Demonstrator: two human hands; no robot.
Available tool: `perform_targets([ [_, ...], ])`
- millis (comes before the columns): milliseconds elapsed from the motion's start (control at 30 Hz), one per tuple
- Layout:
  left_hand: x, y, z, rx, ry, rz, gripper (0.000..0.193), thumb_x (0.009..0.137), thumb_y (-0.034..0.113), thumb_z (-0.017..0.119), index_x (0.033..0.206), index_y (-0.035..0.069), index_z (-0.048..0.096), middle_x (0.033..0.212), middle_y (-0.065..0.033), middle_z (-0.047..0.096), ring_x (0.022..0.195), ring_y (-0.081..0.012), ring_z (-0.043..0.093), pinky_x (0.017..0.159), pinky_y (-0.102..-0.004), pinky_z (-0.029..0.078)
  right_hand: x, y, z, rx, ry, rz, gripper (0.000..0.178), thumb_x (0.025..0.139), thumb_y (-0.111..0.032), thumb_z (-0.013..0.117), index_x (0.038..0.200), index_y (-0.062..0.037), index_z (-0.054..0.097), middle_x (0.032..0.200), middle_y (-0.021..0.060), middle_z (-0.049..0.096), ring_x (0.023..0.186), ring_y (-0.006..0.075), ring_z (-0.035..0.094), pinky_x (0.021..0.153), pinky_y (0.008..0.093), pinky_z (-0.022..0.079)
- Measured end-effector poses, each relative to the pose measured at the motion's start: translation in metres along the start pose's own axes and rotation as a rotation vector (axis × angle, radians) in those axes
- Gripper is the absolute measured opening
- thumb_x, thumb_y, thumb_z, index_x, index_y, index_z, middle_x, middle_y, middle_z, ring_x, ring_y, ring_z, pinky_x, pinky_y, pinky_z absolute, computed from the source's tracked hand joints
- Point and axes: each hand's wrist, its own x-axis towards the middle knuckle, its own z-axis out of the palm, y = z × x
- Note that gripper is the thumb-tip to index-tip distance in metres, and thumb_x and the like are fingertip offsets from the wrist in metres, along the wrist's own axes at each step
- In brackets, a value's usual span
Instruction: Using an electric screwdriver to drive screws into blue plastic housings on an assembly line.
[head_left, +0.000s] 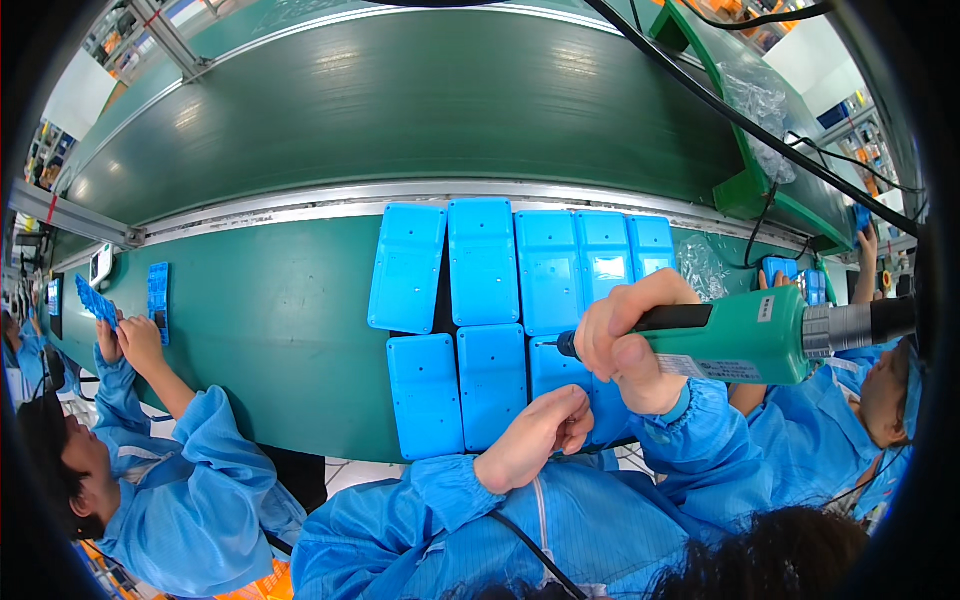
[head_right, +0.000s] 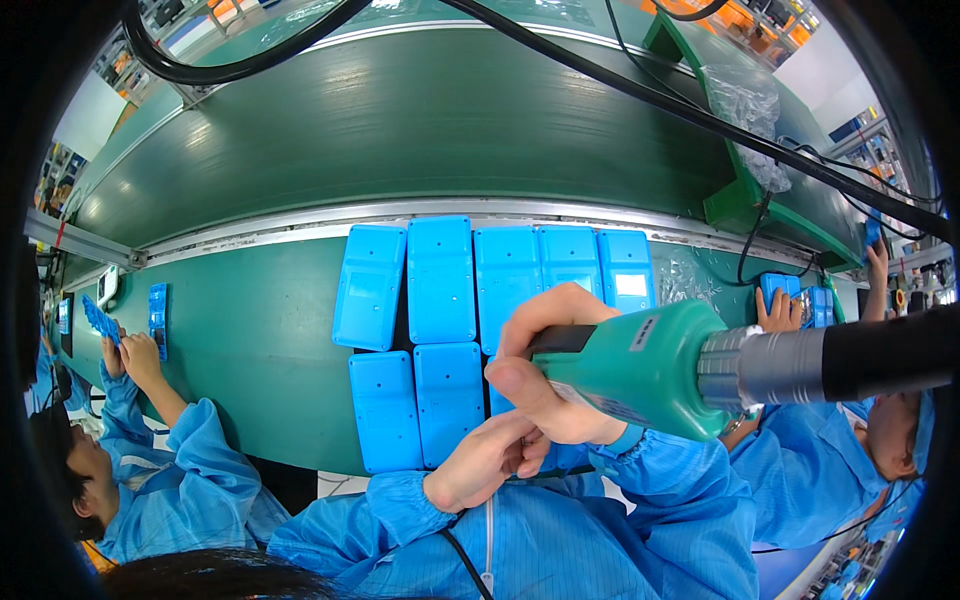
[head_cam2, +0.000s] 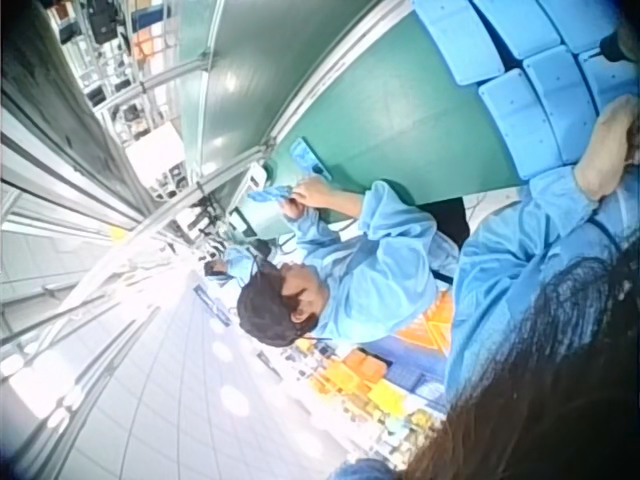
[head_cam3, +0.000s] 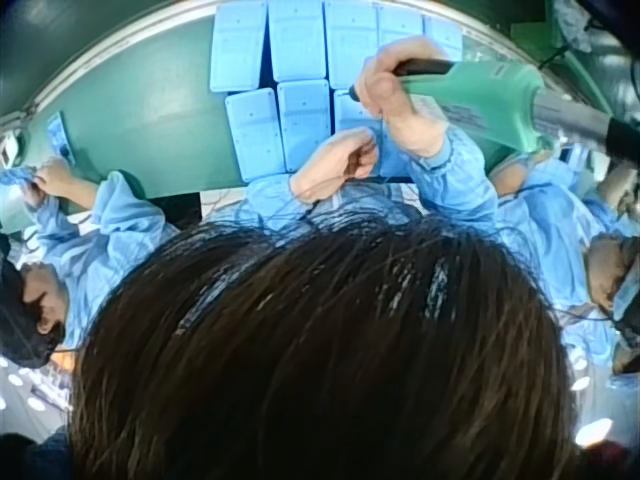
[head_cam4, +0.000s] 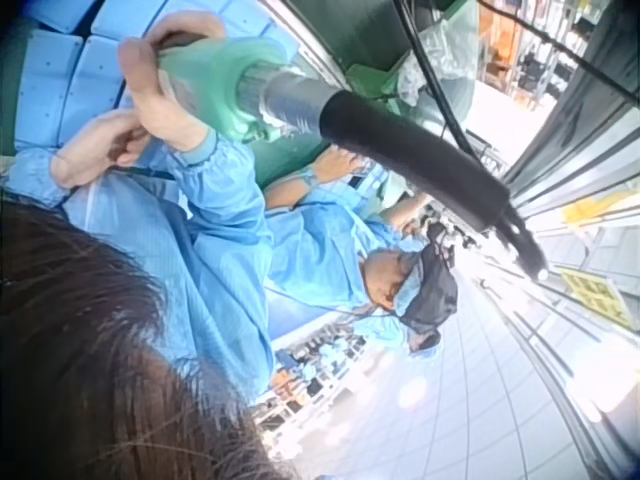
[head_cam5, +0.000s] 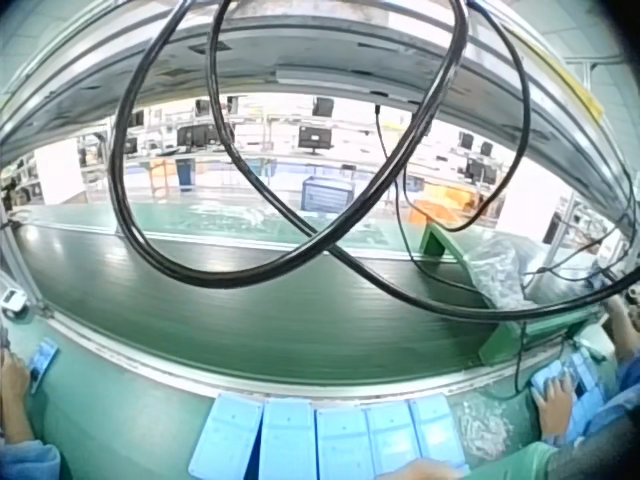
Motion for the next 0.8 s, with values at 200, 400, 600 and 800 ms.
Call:
perform_targets([
  [200, 0.0, -0.004, 0.001, -0.021, 0.005, 0.013, 0.025, 0.092, 0.025, 0.034, 0.073, 0.01, 0.037, 0.065, -0.0003, 0.036, 0.057, -0.0101, 0.033, 0.052, -0.0227, 0.029, 0.001, -0.004, 0.002, -0.004, -0.04, 0.047, 0.026, 0.082, -0.022, 0.059, 0.085, -0.0038, 0.04, 0.054, 0.0032, 0.045, 0.044, 0.0091, 0.041, 0.041, 0.0244, 0.036],
  [400, 0.002, -0.004, 0.0, -0.037, 0.019, 0.049, 0.022, 0.092, 0.024, 0.036, 0.076, 0.009, 0.041, 0.067, -0.0006, 0.041, 0.06, -0.0103, 0.037, 0.054, -0.022, 0.03, 0.004, -0.003, 0.005, 0.023, -0.079, 0.096, 0.025, 0.082, -0.02, 0.059, 0.087, -0.0045, 0.039, 0.054, 0.0027, 0.044, 0.044, 0.0095, 0.042, 0.041, 0.0246, 0.036],
  [600, 0.002, -0.006, -0.002, -0.044, -0.005, 0.068, 0.022, 0.092, 0.024, 0.036, 0.077, 0.009, 0.042, 0.068, -0.0007, 0.042, 0.06, -0.0103, 0.038, 0.055, -0.0218, 0.03, 0.005, -0.002, 0.007, -0.017, -0.115, 0.081, 0.024, 0.082, -0.019, 0.058, 0.088, -0.0045, 0.039, 0.054, 0.0025, 0.044, 0.045, 0.0096, 0.043, 0.041, 0.0247, 0.036],
  [800, 0.005, -0.007, 0.001, -0.03, 0.017, 0.108, 0.021, 0.092, 0.023, 0.037, 0.079, 0.008, 0.043, 0.068, -0.0005, 0.041, 0.061, -0.0107, 0.038, 0.055, -0.0218, 0.031, 0.004, 0.001, 0.011, -0.064, -0.116, 0.161, 0.022, 0.077, -0.014, 0.062, 0.088, -0.006, 0.044, 0.059, 0.0034, 0.049, 0.05, 0.0108, 0.049, 0.045, 0.025, 0.04],
])
